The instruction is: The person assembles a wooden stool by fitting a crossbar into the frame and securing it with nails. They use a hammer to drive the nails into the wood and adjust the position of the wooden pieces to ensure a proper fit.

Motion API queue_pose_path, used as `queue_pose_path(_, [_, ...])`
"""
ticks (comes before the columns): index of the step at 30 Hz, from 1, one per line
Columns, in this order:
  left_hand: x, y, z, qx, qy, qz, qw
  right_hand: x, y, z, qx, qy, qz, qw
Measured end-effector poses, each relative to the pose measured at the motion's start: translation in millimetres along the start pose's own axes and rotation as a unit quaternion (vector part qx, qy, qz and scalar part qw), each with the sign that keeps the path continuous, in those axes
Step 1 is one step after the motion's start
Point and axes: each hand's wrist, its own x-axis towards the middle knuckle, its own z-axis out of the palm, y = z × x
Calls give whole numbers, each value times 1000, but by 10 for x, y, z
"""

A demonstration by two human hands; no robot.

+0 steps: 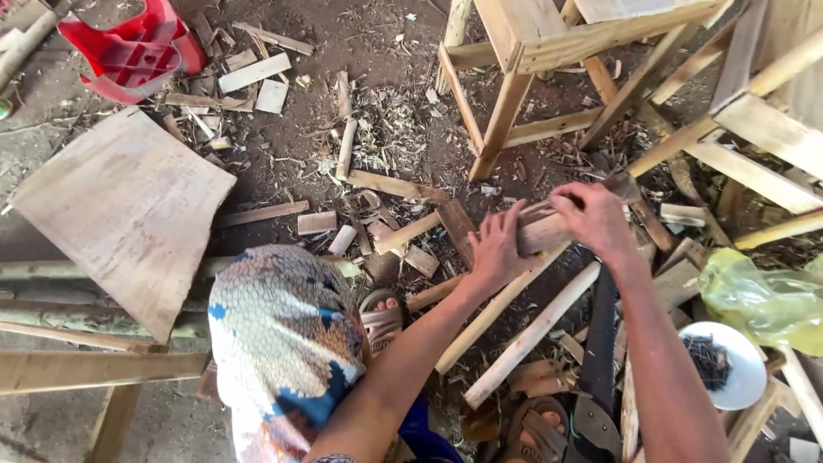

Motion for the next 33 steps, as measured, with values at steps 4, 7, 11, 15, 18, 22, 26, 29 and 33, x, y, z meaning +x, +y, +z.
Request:
queue_pose_path(4, [-92,-314,201,25,117,-32,992,-105,-573,-120,75,-3,-35,997])
queue_pose_path(7, [-244,-389,-266,0,143,-90,986,-114,-830,-250,132,53,-139,980])
queue_pose_path(11, [-389,-576,-964,-115,183,-132,967,-361,-839,-744,152,41,-43,987])
queue_pose_path(15, [-231,-860,-1293,-193,300,-106,928,-700,-568,-877,290,28,155,944])
queue_pose_path(18, [192,-1046,-1334,-210,378,-82,898,-1146,213,-378,377,107,281,876])
queue_pose_path(22, [1013,-1511,-1148,-130,415,-118,893,-1845,627,479,464,178,461,735])
queue_pose_path(26, [1567,-1995,-838,-41,449,-82,889,-2267,167,1259,453,166,533,695])
queue_pose_path(29, [1665,-2193,-593,-74,410,-126,900,-2643,89,1987,448,114,582,670])
queue_pose_path(33, [1699,-2588,-324,-10,450,-127,884,-2793,-199,2309,92,-63,628,770])
